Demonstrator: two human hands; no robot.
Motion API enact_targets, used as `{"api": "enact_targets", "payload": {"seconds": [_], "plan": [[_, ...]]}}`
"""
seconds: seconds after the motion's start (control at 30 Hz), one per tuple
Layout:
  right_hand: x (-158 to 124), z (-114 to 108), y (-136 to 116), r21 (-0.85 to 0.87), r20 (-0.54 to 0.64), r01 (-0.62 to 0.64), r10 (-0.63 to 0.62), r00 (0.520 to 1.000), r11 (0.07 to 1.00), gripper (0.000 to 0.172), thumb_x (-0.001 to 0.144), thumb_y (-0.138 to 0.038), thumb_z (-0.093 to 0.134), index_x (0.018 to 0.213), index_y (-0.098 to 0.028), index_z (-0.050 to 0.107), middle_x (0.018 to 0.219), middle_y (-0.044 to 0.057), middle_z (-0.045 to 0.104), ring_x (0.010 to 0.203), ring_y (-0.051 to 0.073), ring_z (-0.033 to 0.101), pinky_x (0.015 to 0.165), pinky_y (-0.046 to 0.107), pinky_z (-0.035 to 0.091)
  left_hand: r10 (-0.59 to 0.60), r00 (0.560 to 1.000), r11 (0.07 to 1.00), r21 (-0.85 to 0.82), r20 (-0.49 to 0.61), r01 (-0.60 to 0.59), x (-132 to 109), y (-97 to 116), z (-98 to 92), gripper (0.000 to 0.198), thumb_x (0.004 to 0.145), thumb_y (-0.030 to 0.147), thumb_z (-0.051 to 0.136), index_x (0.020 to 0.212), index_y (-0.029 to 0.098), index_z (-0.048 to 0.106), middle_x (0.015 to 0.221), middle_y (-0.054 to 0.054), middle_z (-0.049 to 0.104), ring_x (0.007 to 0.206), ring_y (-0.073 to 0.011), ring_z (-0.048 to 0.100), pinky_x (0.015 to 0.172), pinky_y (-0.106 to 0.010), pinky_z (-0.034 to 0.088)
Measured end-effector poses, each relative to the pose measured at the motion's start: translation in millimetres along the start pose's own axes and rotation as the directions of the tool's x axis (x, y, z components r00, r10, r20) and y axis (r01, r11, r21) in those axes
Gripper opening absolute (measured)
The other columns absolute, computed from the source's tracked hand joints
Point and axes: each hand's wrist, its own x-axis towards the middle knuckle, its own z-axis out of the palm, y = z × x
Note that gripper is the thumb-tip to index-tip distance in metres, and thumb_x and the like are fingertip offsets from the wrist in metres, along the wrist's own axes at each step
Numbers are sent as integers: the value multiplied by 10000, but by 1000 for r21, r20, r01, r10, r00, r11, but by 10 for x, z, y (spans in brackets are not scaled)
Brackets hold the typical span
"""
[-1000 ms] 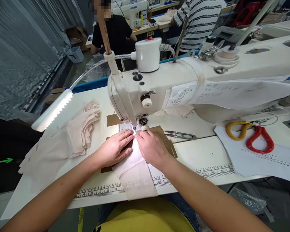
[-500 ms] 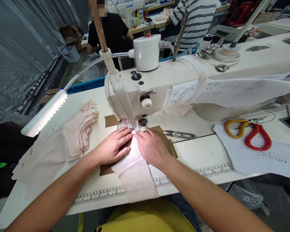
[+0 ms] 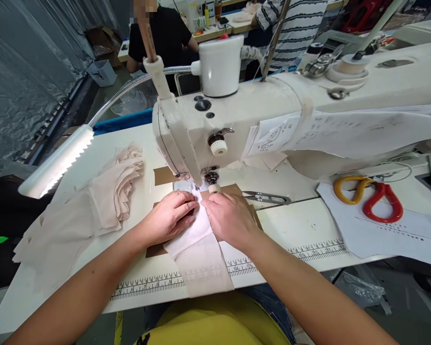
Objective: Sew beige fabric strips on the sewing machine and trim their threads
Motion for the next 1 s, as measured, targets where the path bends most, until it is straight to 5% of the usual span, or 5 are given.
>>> {"api": "enact_targets", "payload": {"seconds": [0.2, 1.0], "plan": [[-10, 28, 4, -125, 34, 66, -62, 997, 990, 260, 888, -126, 433, 847, -177, 684, 714, 22, 550, 660, 145, 444, 640, 282, 323, 24, 999, 999, 36, 36, -25, -4, -15, 6, 236, 906, 210, 459, 1108, 139, 556, 1252, -138, 569, 1172, -262, 505, 954, -452, 469], [-4, 31, -60, -201, -23, 112, -119, 993, 973, 205, 866, -103, 454, 830, -155, 649, 720, 34, 551, 681, 162, 438, 649, 294, 308, -8, 996, 988, 156, 88, -6, 2, 2, -39, 395, 925, 322, 428, 1222, 110, 581, 1286, -95, 587, 1071, -276, 533, 896, -446, 480]]}}
